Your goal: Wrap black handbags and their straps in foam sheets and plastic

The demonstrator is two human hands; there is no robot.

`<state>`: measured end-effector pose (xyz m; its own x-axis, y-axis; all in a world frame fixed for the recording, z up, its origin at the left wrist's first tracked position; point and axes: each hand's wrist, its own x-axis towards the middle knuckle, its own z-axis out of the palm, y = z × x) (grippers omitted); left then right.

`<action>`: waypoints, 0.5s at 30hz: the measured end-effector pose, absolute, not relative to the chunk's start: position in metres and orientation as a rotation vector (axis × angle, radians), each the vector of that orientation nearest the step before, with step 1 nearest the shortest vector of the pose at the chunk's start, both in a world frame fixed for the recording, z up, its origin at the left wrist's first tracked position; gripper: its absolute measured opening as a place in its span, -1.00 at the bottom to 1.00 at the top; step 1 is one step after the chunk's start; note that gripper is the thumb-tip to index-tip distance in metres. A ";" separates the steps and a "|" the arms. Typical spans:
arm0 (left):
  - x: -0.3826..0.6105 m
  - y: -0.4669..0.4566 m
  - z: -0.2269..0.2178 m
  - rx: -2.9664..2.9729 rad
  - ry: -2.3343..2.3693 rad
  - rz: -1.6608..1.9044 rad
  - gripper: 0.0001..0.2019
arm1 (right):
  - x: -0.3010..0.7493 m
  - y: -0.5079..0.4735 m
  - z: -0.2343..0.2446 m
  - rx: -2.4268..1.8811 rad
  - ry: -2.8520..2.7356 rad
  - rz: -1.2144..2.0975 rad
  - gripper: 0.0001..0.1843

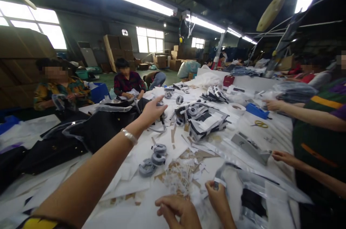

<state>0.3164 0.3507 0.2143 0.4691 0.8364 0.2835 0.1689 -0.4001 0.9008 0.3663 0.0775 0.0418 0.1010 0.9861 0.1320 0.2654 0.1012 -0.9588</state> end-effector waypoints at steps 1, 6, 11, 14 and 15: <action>0.300 0.329 0.202 1.890 0.830 0.898 -0.37 | 0.363 0.073 0.044 -1.361 -1.398 0.912 -0.62; 0.178 0.212 0.130 2.024 0.862 0.573 -0.62 | 0.352 0.046 0.051 -1.401 -1.605 0.916 -0.75; 0.043 0.120 0.079 2.123 1.105 0.459 -0.66 | 0.337 0.015 0.042 -1.344 -1.751 0.916 -0.76; -0.023 0.061 0.071 2.110 1.305 0.500 -0.64 | 0.322 -0.011 0.032 -1.317 -1.801 0.926 -0.74; -0.041 0.041 0.071 2.101 1.373 0.505 -0.62 | 0.317 -0.019 0.029 -1.316 -1.827 0.902 -0.75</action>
